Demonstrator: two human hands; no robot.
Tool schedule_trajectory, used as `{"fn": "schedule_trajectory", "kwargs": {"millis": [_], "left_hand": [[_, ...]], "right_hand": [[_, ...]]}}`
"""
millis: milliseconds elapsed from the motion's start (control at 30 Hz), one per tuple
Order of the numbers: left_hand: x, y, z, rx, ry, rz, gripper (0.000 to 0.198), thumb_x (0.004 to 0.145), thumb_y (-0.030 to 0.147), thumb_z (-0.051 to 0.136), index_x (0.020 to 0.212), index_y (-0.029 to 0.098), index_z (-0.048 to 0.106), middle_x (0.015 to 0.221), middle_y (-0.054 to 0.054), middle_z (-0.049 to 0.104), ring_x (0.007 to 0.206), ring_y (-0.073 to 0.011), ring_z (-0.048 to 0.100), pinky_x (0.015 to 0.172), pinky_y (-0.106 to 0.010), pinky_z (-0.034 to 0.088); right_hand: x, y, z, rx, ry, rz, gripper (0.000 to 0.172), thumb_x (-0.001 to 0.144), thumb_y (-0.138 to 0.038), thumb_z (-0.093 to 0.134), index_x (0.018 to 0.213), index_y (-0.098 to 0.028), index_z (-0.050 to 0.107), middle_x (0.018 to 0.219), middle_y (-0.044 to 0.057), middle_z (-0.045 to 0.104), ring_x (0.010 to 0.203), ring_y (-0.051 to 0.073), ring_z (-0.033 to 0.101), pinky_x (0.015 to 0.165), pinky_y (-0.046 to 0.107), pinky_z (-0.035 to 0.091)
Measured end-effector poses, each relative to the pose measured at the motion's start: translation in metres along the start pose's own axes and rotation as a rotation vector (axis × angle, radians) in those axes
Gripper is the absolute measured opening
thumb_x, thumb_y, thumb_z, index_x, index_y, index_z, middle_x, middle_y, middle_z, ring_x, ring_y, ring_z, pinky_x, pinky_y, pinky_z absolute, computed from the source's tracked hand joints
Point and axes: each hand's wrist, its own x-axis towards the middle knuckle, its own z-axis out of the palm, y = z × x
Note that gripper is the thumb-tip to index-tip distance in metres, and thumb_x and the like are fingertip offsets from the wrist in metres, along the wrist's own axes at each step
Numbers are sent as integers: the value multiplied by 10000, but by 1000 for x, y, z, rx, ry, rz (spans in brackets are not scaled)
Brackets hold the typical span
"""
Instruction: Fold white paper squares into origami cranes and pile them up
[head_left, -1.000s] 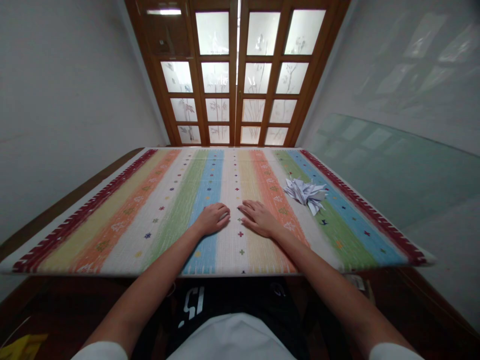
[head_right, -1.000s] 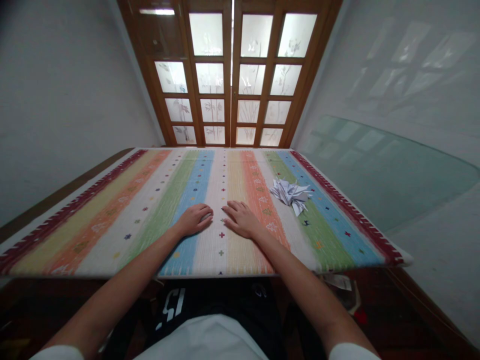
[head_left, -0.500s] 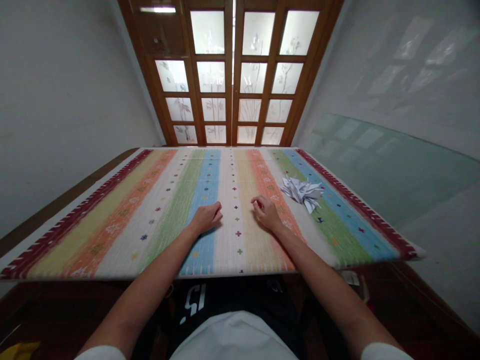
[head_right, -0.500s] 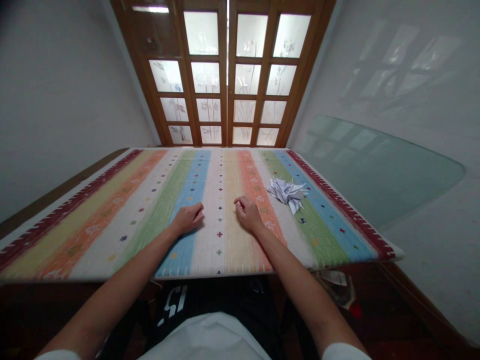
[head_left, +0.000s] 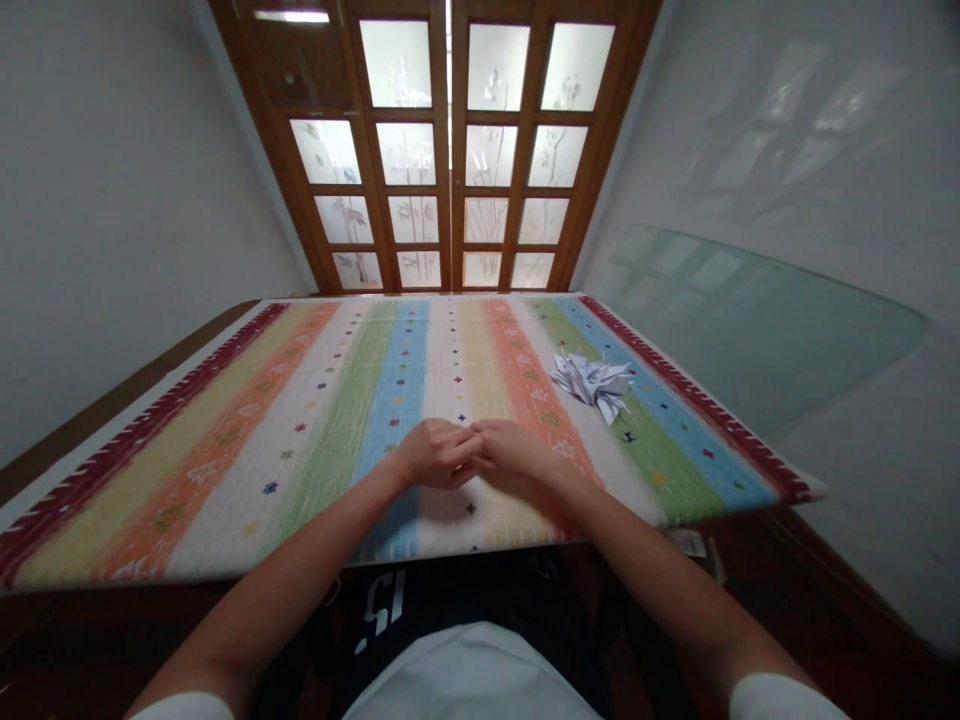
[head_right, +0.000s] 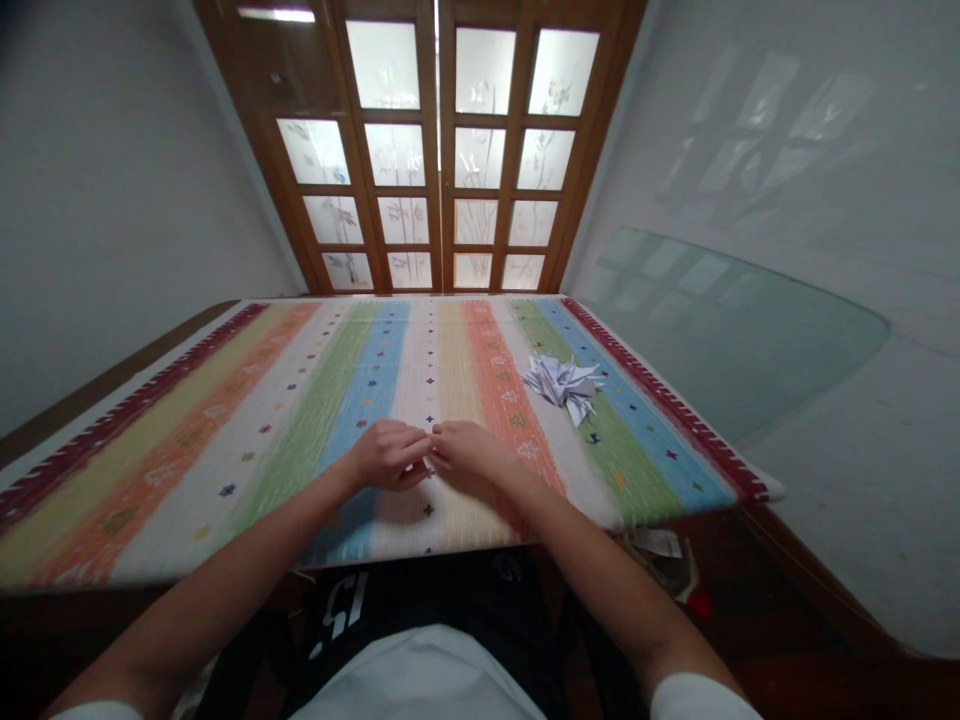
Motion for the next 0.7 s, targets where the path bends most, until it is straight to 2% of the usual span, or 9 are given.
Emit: {"fn": "schedule_trajectory", "kwargs": {"millis": [67, 133, 167, 233, 300, 400, 700], "left_hand": [[5, -2, 3, -17, -53, -171, 206, 962, 313, 485, 998, 202, 655, 842, -83, 709, 760, -233, 673, 715, -354, 525], [3, -7, 12, -6, -71, -431, 257, 1003, 303, 444, 1067, 184, 662, 997, -141, 735, 928, -280, 702, 827, -411, 557], [-1, -11, 19, 9, -67, -532, 300, 1020, 339, 444, 1141, 172, 662, 1150, -186, 727, 1074, -322, 690, 915, -468, 555], [-11, -19, 34, 10, -77, -656, 454, 1027, 454, 479, 1383, 200, 598, 1518, -210, 579, 1407, -400, 525, 1125, -621, 441], [-22, -26, 48, -62, -148, -716, 558, 1034, 528, 460, 1517, 255, 510, 1648, -181, 468, 1533, -421, 393, 1202, -721, 307], [-30, -33, 60, -118, -173, -736, 622, 1053, 591, 392, 1592, 285, 445, 1722, -160, 374, 1593, -420, 308, 1241, -746, 208], [-20, -31, 54, -147, -190, -773, 635, 1050, 596, 417, 1593, 268, 454, 1728, -162, 365, 1607, -419, 286, 1251, -759, 171]], "right_hand": [[-2, 1, 3, 42, 41, 24, 183, 1016, -262, 591, 1069, -178, 745, 1077, 125, 708, 980, 250, 648, 879, 353, 500], [-6, 5, 8, 75, 98, 49, 221, 1028, -283, 578, 1159, -182, 726, 1144, 132, 676, 1050, 259, 625, 938, 382, 500], [-8, 7, 10, 86, 117, 62, 243, 1029, -301, 583, 1199, -187, 715, 1167, 133, 661, 1079, 265, 611, 964, 400, 497], [-11, 11, 14, 102, 142, 85, 305, 1028, -335, 594, 1285, -199, 686, 1237, 142, 635, 1156, 284, 580, 1029, 442, 475], [-12, 13, 18, 99, 153, 104, 375, 1032, -365, 588, 1368, -208, 647, 1342, 162, 599, 1249, 310, 538, 1090, 490, 439], [-12, 15, 20, 85, 137, 113, 420, 1043, -390, 561, 1424, -224, 616, 1430, 172, 562, 1328, 330, 492, 1129, 522, 403], [-10, 21, 20, 84, 141, 92, 435, 1027, -363, 577, 1419, -184, 632, 1442, 184, 566, 1349, 329, 489, 1171, 528, 376]]}}
